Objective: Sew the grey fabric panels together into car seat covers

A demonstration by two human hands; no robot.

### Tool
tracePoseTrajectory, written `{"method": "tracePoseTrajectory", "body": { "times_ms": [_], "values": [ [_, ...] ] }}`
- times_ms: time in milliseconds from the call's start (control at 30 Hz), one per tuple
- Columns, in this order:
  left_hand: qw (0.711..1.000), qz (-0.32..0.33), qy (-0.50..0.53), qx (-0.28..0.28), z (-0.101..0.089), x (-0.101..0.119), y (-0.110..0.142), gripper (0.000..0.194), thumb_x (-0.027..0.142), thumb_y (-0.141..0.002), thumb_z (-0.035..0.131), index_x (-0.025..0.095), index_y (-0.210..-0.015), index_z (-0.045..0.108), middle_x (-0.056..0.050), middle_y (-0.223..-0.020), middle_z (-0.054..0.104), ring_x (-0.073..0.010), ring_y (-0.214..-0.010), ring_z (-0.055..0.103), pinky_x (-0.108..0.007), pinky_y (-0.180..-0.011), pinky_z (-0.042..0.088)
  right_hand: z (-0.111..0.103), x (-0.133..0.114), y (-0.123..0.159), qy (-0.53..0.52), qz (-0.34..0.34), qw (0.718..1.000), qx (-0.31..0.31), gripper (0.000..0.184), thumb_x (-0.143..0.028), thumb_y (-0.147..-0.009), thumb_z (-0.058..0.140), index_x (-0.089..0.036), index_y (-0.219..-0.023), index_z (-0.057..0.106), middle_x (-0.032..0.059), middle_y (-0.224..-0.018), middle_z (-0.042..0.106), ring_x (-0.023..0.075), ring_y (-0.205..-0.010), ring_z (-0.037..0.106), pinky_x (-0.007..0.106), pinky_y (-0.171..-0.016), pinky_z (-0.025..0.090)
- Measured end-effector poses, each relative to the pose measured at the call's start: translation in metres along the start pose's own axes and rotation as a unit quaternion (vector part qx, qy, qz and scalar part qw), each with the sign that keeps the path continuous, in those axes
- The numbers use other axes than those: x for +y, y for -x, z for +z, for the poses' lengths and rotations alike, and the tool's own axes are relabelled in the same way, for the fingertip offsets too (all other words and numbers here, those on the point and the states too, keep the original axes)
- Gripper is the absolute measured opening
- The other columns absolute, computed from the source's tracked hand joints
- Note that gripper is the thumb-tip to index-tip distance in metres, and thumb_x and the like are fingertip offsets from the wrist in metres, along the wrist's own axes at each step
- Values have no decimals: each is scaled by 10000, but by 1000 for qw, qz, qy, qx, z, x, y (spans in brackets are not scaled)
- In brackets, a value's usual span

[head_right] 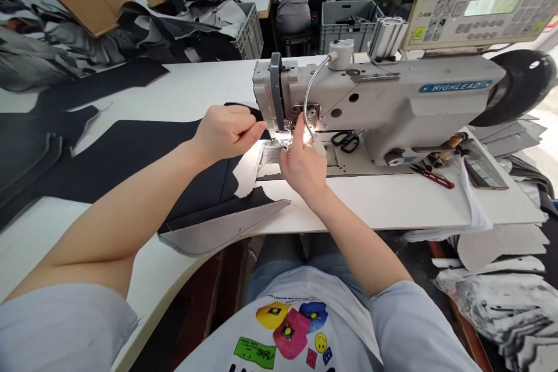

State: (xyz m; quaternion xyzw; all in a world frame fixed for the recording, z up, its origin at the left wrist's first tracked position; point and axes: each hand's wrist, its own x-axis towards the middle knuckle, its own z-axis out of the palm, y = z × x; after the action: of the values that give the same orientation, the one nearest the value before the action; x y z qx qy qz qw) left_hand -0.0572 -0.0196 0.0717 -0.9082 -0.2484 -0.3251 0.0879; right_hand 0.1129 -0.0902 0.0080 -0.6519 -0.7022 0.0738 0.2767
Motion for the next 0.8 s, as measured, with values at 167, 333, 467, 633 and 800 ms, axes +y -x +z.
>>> {"method": "tracePoseTrajectory", "body": {
  "times_ms": [167,333,467,633,800],
  "values": [
    [994,-26,71,78,-6,7,5,566,587,-972,414,192,-570,460,12,-598,388,-111,-532,396,-281,-553,329,2,-2,-3,13,1,1000,6,776,-355,-954,365,-30,-1552,-8,164,-792,687,282,-640,593,385,-603,454],
    [905,-161,354,173,-8,14,-14,556,665,-957,389,213,-829,687,-60,-914,629,-109,-594,527,-278,-526,366,-1,-4,-2,59,-1,998,25,794,-371,-936,409,-13,-1553,61,166,-725,669,252,-525,548,385,-547,422],
    [827,-362,408,136,-3,6,-40,548,526,-1037,325,177,-749,635,10,-611,543,-67,-396,310,-283,-452,242,-17,-12,-1,98,21,995,-11,790,-408,-956,407,-30,-1564,73,157,-720,676,250,-529,565,387,-567,431],
    [954,-291,73,-23,-8,8,-58,453,229,-1010,475,161,-575,579,13,-493,430,-115,-526,365,-295,-596,274,-38,-22,0,158,56,981,-94,819,-417,-981,408,-55,-1576,-23,177,-838,711,280,-659,633,380,-622,453],
    [958,-225,-122,-132,-18,17,-49,456,322,-1017,387,162,-654,612,-43,-609,526,-180,-614,483,-321,-624,274,-43,-25,0,187,60,972,-125,871,-429,-981,427,-65,-1571,-99,211,-1003,712,290,-775,663,350,-642,456]
  ]
}}
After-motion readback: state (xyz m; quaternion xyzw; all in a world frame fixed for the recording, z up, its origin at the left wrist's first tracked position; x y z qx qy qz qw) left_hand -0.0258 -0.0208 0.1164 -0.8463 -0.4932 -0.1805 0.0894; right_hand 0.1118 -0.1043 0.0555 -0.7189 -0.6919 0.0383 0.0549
